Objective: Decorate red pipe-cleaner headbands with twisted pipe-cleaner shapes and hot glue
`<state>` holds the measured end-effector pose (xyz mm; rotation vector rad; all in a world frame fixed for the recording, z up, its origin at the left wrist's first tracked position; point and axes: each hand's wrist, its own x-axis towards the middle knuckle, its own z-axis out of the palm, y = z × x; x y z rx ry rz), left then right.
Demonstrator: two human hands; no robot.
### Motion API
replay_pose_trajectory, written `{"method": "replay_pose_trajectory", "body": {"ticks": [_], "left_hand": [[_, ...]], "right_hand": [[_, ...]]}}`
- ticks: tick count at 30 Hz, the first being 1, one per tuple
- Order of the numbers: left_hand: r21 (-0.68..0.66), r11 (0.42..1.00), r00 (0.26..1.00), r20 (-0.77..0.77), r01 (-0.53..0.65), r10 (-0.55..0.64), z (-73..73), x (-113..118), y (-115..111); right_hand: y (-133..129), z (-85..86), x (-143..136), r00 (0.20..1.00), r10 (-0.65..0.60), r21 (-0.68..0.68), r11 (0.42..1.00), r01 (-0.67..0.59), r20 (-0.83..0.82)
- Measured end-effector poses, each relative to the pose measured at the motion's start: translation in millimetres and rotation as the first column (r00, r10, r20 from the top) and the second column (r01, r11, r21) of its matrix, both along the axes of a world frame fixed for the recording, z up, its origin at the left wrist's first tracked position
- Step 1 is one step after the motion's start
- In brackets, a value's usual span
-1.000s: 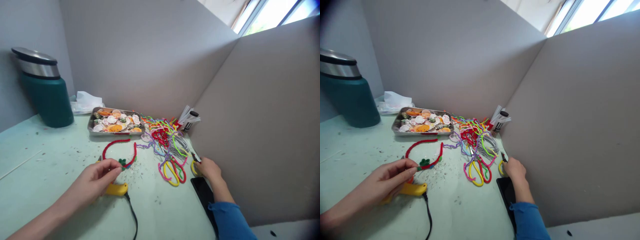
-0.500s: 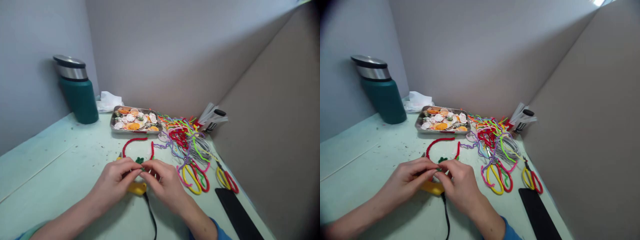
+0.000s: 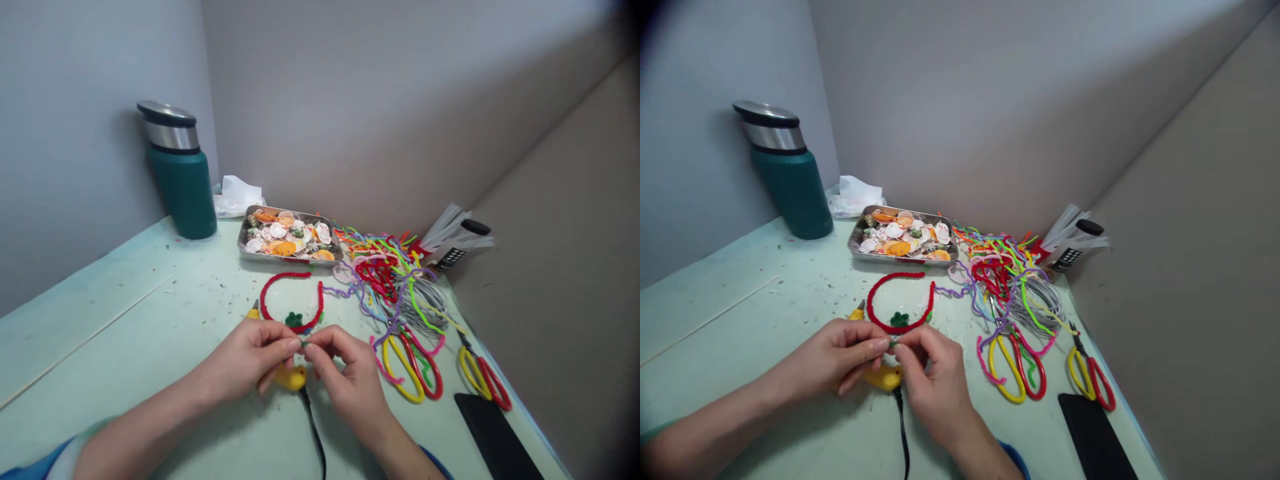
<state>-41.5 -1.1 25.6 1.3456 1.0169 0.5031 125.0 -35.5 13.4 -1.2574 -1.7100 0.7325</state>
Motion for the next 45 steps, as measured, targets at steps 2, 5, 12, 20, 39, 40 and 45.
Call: {"method": "replay_pose_trajectory", "body": {"ticks": [2,5,12,20,39,40,45], "left_hand": [[0.049,0.999,1.0,0.015,-0.003,0.002,-0.6,-1.1,0.3],[0.18,0.981,0.997,-0.016,-0.069,0.073,1.6,-1.9,-0.3],[0.33,0.938,0.986,-0.085,-0.105,0.141,3.3,-0.3,-0.3],[0.254,0.96,0.989,-0.065,-0.114,0.135,3.3,-1.8,0.9],[-0.078,0.996,0.975,0.218,-0.034,0.051,2.2,-1.5,1.4],[-0.076,0.996,0.975,0.215,-0.038,0.053,2.6,-1.3,1.1],[-0.086,0.996,0.978,0.208,-0.018,0.035,8.1,-4.2,1.1]], "right_hand": [[-1.1,-3.0,-1.2,0.998,-0.053,0.055,0.997,0.053,0.013],[-2.5,-7.9,-2.5,0.995,-0.096,0.141,0.986,0.092,0.02],[-3.0,-11.2,-0.8,0.998,-0.056,0.218,0.975,0.046,0.04],[-0.8,-9.5,1.8,0.998,0.049,0.245,0.968,-0.059,0.047],[2.8,-11.4,-1.3,0.854,-0.004,-0.201,0.972,-0.118,-0.52],[2.7,-11.3,-1.7,0.832,0.002,-0.22,0.964,-0.149,-0.555],[0.0,-11.8,-0.3,0.707,0.054,-0.271,0.901,-0.339,-0.705]]}}
